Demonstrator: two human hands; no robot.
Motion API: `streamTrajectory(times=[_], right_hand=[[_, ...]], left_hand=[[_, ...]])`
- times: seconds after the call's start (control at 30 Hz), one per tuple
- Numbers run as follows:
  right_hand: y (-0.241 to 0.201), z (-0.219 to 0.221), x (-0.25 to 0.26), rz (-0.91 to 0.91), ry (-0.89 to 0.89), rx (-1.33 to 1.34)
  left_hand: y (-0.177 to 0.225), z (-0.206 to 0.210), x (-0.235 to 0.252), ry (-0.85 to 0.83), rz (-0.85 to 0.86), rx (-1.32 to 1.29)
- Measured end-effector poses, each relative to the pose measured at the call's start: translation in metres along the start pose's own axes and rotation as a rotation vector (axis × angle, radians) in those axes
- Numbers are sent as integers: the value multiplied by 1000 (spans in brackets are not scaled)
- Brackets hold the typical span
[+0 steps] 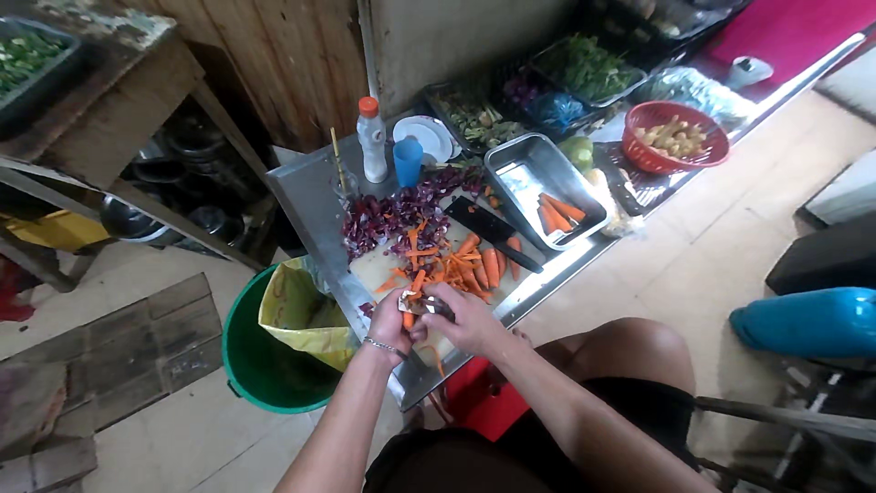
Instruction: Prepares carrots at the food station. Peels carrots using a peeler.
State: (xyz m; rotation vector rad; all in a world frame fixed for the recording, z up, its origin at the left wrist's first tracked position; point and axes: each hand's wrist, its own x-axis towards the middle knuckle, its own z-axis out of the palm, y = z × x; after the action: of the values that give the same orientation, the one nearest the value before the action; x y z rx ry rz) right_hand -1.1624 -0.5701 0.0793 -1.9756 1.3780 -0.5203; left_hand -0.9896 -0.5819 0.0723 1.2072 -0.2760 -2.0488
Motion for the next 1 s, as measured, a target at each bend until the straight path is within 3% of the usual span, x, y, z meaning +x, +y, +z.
streamTrajectory(times=[0.17, 0.27, 0.47, 0.63, 0.8, 0.9, 1.0], right_hand=[[28, -1, 18, 180, 97, 55], [23, -6, 18, 250, 121, 166], [-2, 4, -6, -11, 14, 18], [24, 10, 11, -86, 98, -51], [22, 16, 16, -90, 141, -99], [32, 13, 21, 20, 169, -93], [36, 7, 29, 287, 193, 99]], left_hand=[[0, 0, -3, -4, 9, 33], [0, -2, -1, -13, 15, 48], [1, -3, -1, 23, 16, 30], [6, -3, 1, -18, -11, -8], [12, -2, -2, 31, 7, -44], [10, -2, -3, 8, -2, -31], [4, -6, -3, 20, 20, 25]])
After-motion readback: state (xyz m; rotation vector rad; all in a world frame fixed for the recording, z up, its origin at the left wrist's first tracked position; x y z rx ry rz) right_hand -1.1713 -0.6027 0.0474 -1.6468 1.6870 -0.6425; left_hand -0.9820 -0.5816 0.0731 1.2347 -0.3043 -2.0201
